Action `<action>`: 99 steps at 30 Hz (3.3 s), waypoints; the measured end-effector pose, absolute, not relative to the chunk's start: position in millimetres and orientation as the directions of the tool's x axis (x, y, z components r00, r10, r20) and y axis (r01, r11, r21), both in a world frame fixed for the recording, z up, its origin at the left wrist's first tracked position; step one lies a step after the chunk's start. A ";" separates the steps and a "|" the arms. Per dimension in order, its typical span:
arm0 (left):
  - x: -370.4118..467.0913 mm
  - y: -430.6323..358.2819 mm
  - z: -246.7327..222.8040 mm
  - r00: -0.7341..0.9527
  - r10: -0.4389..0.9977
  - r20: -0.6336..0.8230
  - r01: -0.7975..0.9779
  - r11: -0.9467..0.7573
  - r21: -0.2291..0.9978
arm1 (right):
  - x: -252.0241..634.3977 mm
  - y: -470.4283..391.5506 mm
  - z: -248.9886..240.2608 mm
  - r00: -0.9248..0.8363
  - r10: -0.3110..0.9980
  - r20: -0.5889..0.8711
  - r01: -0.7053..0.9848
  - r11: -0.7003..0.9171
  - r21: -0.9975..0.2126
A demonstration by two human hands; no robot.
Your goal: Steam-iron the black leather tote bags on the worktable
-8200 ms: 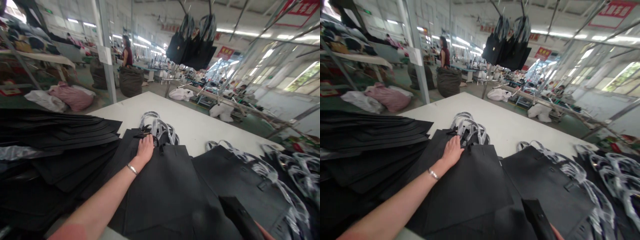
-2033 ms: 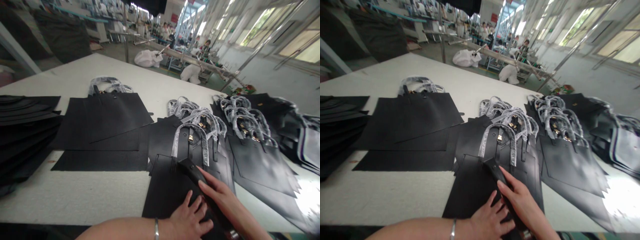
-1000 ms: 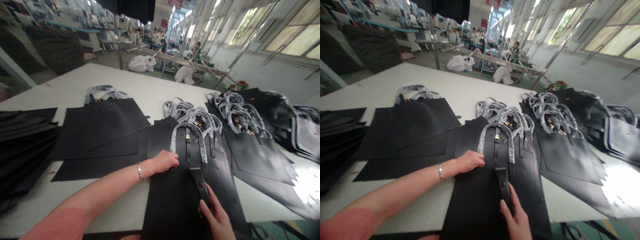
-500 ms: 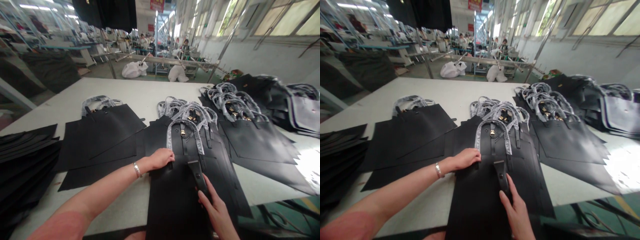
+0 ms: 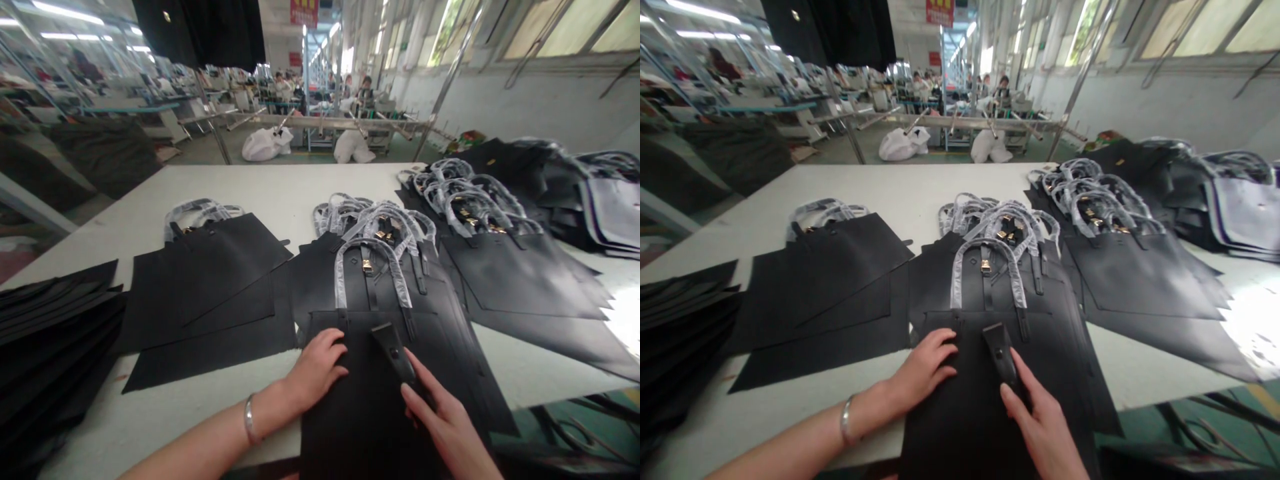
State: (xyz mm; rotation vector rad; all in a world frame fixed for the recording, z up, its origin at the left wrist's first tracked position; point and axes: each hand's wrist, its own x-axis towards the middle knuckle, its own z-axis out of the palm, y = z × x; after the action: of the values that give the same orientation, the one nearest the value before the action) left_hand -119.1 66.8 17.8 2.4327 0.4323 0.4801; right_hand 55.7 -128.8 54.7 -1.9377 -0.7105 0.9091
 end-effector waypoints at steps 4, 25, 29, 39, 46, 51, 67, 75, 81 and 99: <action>-119.5 59.7 10.9 0.798 0.526 0.294 0.358 -0.806 0.472 | 56.3 -112.7 72.2 0.385 0.815 -0.433 0.058 -0.490 -0.870; -82.1 110.0 26.9 0.824 0.452 -0.341 0.122 0.447 0.886 | 63.4 -76.3 118.8 0.332 0.778 -0.533 -0.266 -0.465 -0.844; -80.8 107.2 26.4 0.737 0.567 -0.367 0.160 0.382 0.910 | 63.5 -88.2 120.8 0.279 0.744 -0.607 -0.238 -0.559 -0.794; -82.5 112.5 21.2 0.765 0.605 -0.221 0.128 0.194 0.973 | 44.1 -84.0 111.9 0.343 0.735 -0.585 -0.094 -0.592 -0.800; -83.4 112.3 22.1 0.783 0.555 -0.282 0.157 0.262 0.952 | 44.5 -68.6 119.1 0.438 0.735 -0.517 -0.030 -0.563 -0.826; -80.5 112.5 20.1 0.739 0.579 -0.346 0.217 0.282 0.935 | 51.7 -76.3 123.6 0.409 0.726 -0.554 -0.042 -0.591 -0.806; -78.3 114.9 19.6 0.812 0.517 -0.271 0.162 0.246 0.956 | 53.1 -78.1 115.9 0.350 0.729 -0.588 -0.047 -0.613 -0.789; -111.8 108.5 25.3 0.768 0.553 -0.322 0.085 0.411 0.908 | 54.5 -70.9 119.2 0.415 0.743 -0.526 -0.011 -0.573 -0.819; -131.5 89.5 6.9 0.590 0.734 -0.337 -0.080 0.469 0.880 | 40.3 -76.3 112.7 0.305 0.779 -0.548 0.078 -0.593 -0.801; -136.0 83.7 7.1 0.614 0.746 -0.259 -0.144 0.429 0.892 | 22.2 -31.3 127.9 0.207 0.805 -0.556 0.133 -0.586 -0.799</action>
State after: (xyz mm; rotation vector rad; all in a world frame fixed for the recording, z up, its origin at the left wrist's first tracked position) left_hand -136.0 83.7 7.1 0.9765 0.7214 0.6198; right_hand 22.2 -31.3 127.9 -1.8748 -0.8699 1.4138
